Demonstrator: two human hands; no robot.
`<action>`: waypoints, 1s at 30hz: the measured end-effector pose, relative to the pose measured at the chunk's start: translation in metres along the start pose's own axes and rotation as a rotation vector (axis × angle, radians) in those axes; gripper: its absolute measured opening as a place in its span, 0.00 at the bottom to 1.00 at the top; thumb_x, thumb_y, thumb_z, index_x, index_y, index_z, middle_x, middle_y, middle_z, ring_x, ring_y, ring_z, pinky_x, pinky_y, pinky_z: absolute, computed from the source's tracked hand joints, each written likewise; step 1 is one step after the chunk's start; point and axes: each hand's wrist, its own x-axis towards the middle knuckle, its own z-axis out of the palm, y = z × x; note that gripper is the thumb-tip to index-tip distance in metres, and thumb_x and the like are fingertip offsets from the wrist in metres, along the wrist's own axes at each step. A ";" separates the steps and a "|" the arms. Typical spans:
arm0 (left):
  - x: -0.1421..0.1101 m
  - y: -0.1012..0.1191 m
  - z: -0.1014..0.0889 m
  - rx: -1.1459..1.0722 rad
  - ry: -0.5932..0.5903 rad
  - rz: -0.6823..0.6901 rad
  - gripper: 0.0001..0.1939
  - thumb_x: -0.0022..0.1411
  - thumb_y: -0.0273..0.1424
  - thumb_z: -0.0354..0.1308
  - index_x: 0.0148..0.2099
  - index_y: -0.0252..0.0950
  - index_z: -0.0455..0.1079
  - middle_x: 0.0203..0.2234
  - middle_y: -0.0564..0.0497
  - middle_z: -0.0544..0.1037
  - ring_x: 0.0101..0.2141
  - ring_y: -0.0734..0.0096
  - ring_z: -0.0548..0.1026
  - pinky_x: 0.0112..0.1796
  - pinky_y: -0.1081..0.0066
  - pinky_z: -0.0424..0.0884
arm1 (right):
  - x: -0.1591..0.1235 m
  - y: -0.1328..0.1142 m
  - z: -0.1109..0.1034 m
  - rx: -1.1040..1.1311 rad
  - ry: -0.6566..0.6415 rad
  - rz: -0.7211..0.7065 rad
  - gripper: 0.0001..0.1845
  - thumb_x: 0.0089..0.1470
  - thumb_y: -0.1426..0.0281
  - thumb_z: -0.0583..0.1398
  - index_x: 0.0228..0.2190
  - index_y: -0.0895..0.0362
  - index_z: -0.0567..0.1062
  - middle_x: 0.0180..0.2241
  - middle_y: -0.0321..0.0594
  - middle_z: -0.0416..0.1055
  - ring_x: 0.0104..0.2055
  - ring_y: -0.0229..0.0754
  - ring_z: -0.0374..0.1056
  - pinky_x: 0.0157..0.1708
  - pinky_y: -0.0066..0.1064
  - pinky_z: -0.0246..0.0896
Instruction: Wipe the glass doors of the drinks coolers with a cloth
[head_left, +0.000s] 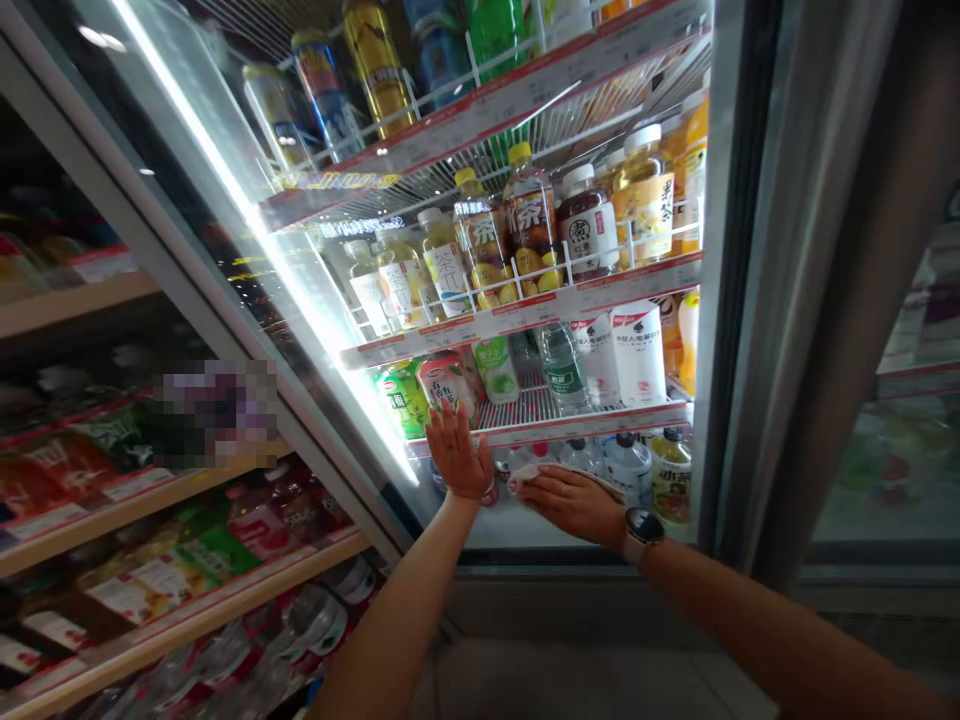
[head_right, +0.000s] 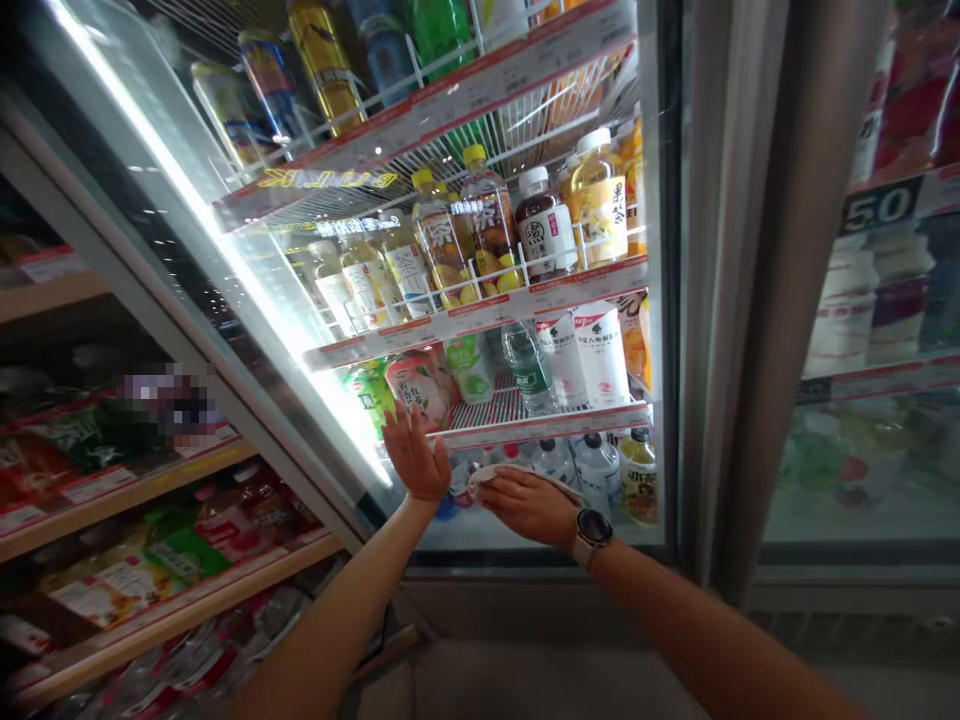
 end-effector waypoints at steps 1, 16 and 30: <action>0.000 0.000 0.000 -0.004 -0.005 -0.005 0.30 0.69 0.36 0.43 0.70 0.31 0.48 0.66 0.37 0.54 0.68 0.55 0.46 0.65 0.49 0.47 | 0.003 0.003 -0.004 -0.012 0.013 0.009 0.18 0.62 0.76 0.55 0.52 0.54 0.73 0.50 0.36 0.75 0.54 0.34 0.69 0.59 0.32 0.62; 0.001 0.000 0.002 0.022 0.044 0.035 0.31 0.69 0.35 0.44 0.71 0.32 0.45 0.67 0.38 0.52 0.68 0.57 0.45 0.64 0.52 0.47 | 0.048 0.083 -0.090 -0.431 0.537 0.544 0.28 0.59 0.81 0.51 0.56 0.50 0.70 0.52 0.40 0.74 0.58 0.48 0.65 0.61 0.49 0.57; 0.002 0.001 -0.001 0.008 0.019 0.025 0.30 0.69 0.34 0.43 0.70 0.31 0.46 0.67 0.37 0.53 0.68 0.57 0.44 0.64 0.53 0.47 | 0.015 -0.001 -0.006 -0.046 0.023 0.052 0.17 0.62 0.76 0.54 0.48 0.51 0.76 0.50 0.33 0.76 0.53 0.35 0.69 0.61 0.33 0.60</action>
